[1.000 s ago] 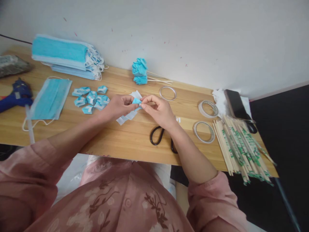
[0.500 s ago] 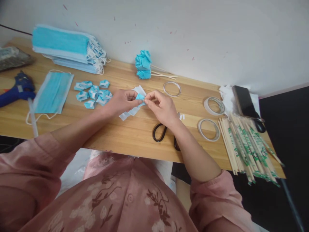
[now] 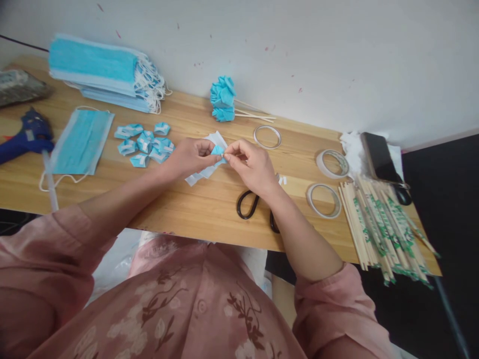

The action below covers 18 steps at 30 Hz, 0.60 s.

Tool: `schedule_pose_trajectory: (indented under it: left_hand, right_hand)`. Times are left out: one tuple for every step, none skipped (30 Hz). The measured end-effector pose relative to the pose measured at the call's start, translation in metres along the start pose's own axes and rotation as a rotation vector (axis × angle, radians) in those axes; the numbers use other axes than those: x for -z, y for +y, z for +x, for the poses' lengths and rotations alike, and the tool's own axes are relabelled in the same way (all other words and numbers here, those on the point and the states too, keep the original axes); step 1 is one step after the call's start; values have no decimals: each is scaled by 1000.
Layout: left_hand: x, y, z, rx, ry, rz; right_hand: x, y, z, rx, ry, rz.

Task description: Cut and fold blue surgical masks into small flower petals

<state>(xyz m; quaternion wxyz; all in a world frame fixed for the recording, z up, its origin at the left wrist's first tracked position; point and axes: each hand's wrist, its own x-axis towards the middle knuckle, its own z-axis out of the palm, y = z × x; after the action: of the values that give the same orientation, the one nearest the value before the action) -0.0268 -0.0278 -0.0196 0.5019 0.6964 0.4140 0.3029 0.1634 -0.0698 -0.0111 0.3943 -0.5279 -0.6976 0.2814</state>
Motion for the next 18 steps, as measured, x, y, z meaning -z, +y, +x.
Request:
schedule_pose_trajectory:
  left_hand:
    - [0,1,0,4,-2,1]
    - [0,1,0,5,-4,2]
    - [0,1,0,5,-5,4]
    - [0,2,0,4,-6,6]
    - [0,2,0,2,-8,9]
    - [0,2,0,0,-8,13]
    - [0,2,0,-3,-7,16]
    - [1,2,0,-4,-7,20]
    - [1,2,0,-6,-6,22]
    - [1,2,0,-7,-6,23]
    - [1,1,0,-7,-6,23]
    - [1,1,-1,-7,-5,24]
    - [1,1,-1,-6,-5,25]
    - [1,1,-1,-5,-5,27]
    - [1,1,-1,-4,-4,28]
    - [1,0,-1,-5,-3,29]
    - [1,0,-1,-6,-2,29]
    - [1,-1,-1,-8,-3,30]
  right_hand:
    - [0,0,0,1,1,2]
    - [0,0,0,4,2,4]
    - [0,0,0,6,2,5]
    - [0,0,0,7,2,5]
    - [0,0,0,8,2,6]
    - [0,0,0,8,3,9]
    - [0,1,0,10,4,12]
    - [-1,1,0,13,4,16]
    - [-1,1,0,16,5,20]
    - [-1,1,0,20,5,24]
    - [-1,1,0,22,6,27]
    - [-1,1,0,24,6,27]
    - [-1,1,0,22,7,25]
    - [-1,1,0,19,8,22]
    - [-1,1,0,14,11,18]
    - [-1,0,0,10,14,15]
    - [-1,0,0,9,17,13]
    - [-1,0,0,10,20,14]
